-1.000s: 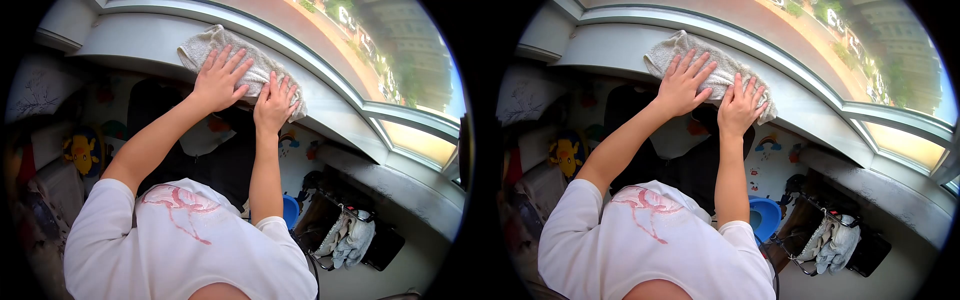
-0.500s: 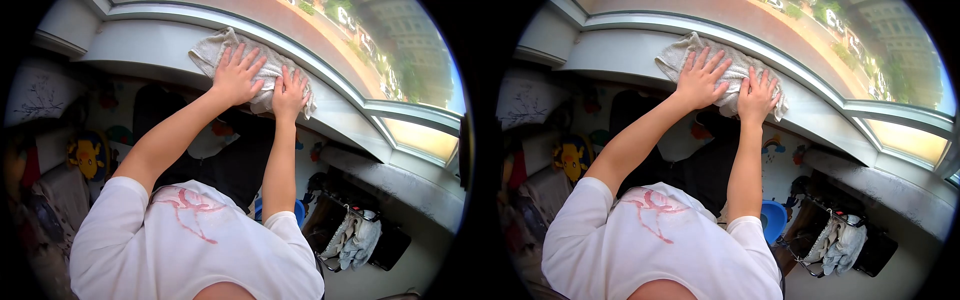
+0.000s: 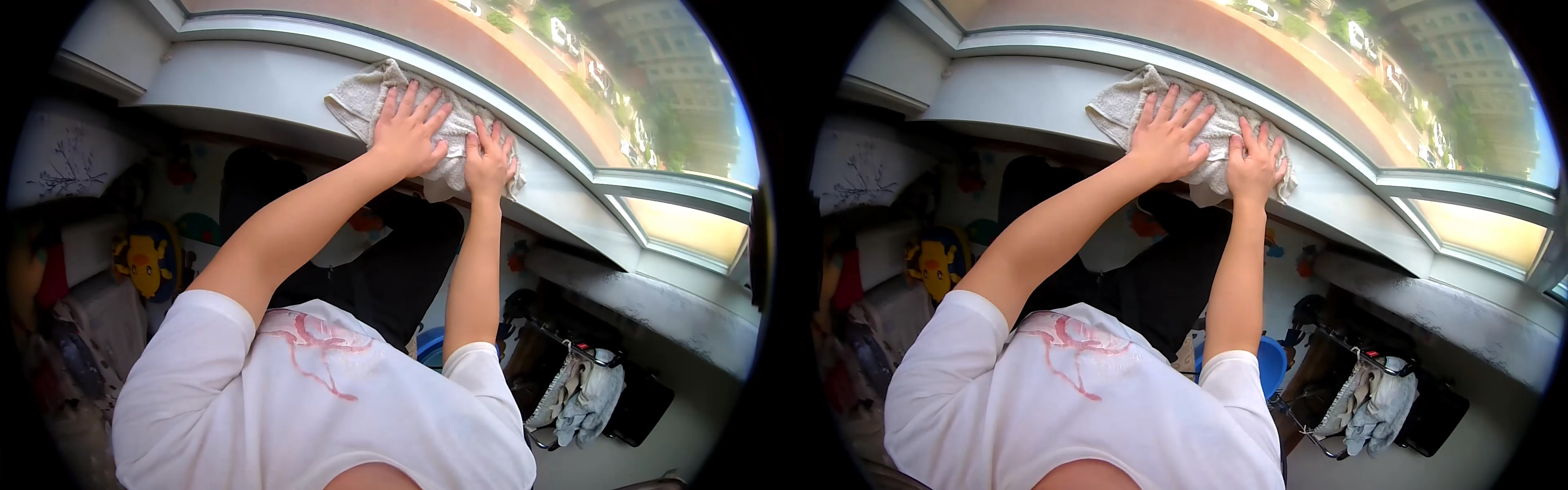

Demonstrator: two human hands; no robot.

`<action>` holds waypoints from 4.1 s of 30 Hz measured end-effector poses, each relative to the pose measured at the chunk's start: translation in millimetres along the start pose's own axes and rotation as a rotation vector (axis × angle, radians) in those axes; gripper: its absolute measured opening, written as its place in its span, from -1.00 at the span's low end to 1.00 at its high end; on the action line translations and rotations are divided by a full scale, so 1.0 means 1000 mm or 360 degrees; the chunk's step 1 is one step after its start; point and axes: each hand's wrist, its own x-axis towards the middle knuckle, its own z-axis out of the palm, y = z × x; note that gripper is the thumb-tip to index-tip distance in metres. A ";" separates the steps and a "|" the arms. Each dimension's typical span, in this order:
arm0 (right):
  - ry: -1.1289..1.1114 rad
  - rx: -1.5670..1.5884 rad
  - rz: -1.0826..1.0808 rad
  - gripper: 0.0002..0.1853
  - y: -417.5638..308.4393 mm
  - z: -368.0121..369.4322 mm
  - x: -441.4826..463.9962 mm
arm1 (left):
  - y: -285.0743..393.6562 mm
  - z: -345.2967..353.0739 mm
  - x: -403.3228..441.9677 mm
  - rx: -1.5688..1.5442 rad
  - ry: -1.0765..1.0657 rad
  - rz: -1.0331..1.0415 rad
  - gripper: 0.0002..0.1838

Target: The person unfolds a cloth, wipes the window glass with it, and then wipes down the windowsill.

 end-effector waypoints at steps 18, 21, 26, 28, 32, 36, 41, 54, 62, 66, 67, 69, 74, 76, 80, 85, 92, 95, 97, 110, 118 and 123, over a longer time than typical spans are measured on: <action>-0.0377 -0.0208 0.0251 -0.43 -0.002 -0.010 -0.003 | 0.018 0.010 0.009 0.0003 -0.0037 0.0114 -0.22; -0.0241 -0.0217 0.0228 -0.44 0.000 -0.011 -0.003 | 0.025 0.006 0.009 0.0021 -0.0041 0.0084 -0.22; -0.0057 -0.0146 0.0209 -0.46 -0.011 -0.010 -0.045 | 0.020 0.005 -0.019 0.0027 0.0016 0.0139 -0.23; 0.0015 -0.0119 0.0215 -0.47 -0.013 -0.008 -0.056 | 0.020 0.006 -0.026 0.0014 0.0034 0.0132 -0.23; 0.0082 -0.0235 0.0170 -0.46 0.000 -0.002 -0.042 | 0.025 0.010 -0.021 -0.0006 0.0066 0.0093 -0.21; 0.0029 -0.0251 0.0060 -0.44 0.022 -0.002 -0.005 | 0.030 0.010 0.003 -0.0024 0.0010 0.0048 -0.17; -0.0035 -0.0227 0.0014 -0.44 0.030 -0.013 0.003 | 0.040 0.009 0.012 0.0048 -0.0014 0.0005 -0.16; -0.0006 -0.0200 0.0060 -0.41 0.032 -0.013 -0.011 | 0.040 0.016 0.001 0.0002 0.0093 0.0083 -0.12; -0.0034 -0.0228 0.0030 -0.41 0.037 -0.013 0.008 | 0.048 0.014 0.011 0.0000 0.0042 -0.0025 -0.11; -0.0022 -0.0164 0.0001 -0.42 0.016 -0.017 -0.040 | 0.036 0.007 -0.029 -0.0008 0.0056 0.0020 -0.14; -0.0004 -0.0153 -0.0017 -0.42 0.010 -0.016 -0.051 | 0.031 0.007 -0.037 0.0003 0.0063 0.0037 -0.14; 0.0009 -0.0132 -0.0033 -0.42 0.003 -0.014 -0.058 | 0.023 0.009 -0.041 -0.0029 0.0104 0.0042 -0.16; -0.0066 -0.0171 0.0019 -0.41 0.003 -0.009 -0.044 | 0.018 0.011 -0.016 0.0038 0.0103 -0.0060 -0.16; -0.0165 -0.0210 0.0054 -0.39 -0.001 -0.010 -0.025 | 0.013 0.011 0.001 0.0104 0.0092 -0.0131 -0.16; -0.0126 -0.0213 0.0067 -0.39 -0.005 -0.009 -0.003 | 0.013 0.014 0.010 0.0117 0.0149 -0.0145 -0.18; -0.0003 -0.0155 -0.0020 -0.42 -0.007 -0.004 -0.034 | 0.008 0.009 -0.017 0.0123 0.0146 -0.0053 -0.18; -0.0033 -0.0205 -0.0036 -0.39 -0.015 -0.004 -0.046 | -0.004 0.004 -0.031 0.0115 0.0213 0.0031 -0.21; -0.0066 -0.0226 -0.0040 -0.36 -0.009 -0.002 -0.025 | -0.004 0.010 -0.012 0.0113 0.0200 -0.0004 -0.22; -0.0108 -0.0201 -0.0029 -0.37 -0.008 -0.005 -0.011 | -0.005 0.010 0.001 0.0123 0.0165 -0.0042 -0.22; 0.0098 -0.0142 -0.0112 -0.41 -0.010 -0.001 -0.044 | -0.011 0.003 -0.033 0.0091 0.0166 0.0067 -0.22; -0.0017 -0.0221 -0.0044 -0.38 -0.005 0.002 0.001 | 0.001 0.009 0.008 0.0104 0.0104 -0.0119 -0.18; 0.0119 -0.0171 -0.0018 -0.41 -0.013 0.008 -0.013 | -0.002 0.014 0.002 0.0119 0.0209 -0.0071 -0.20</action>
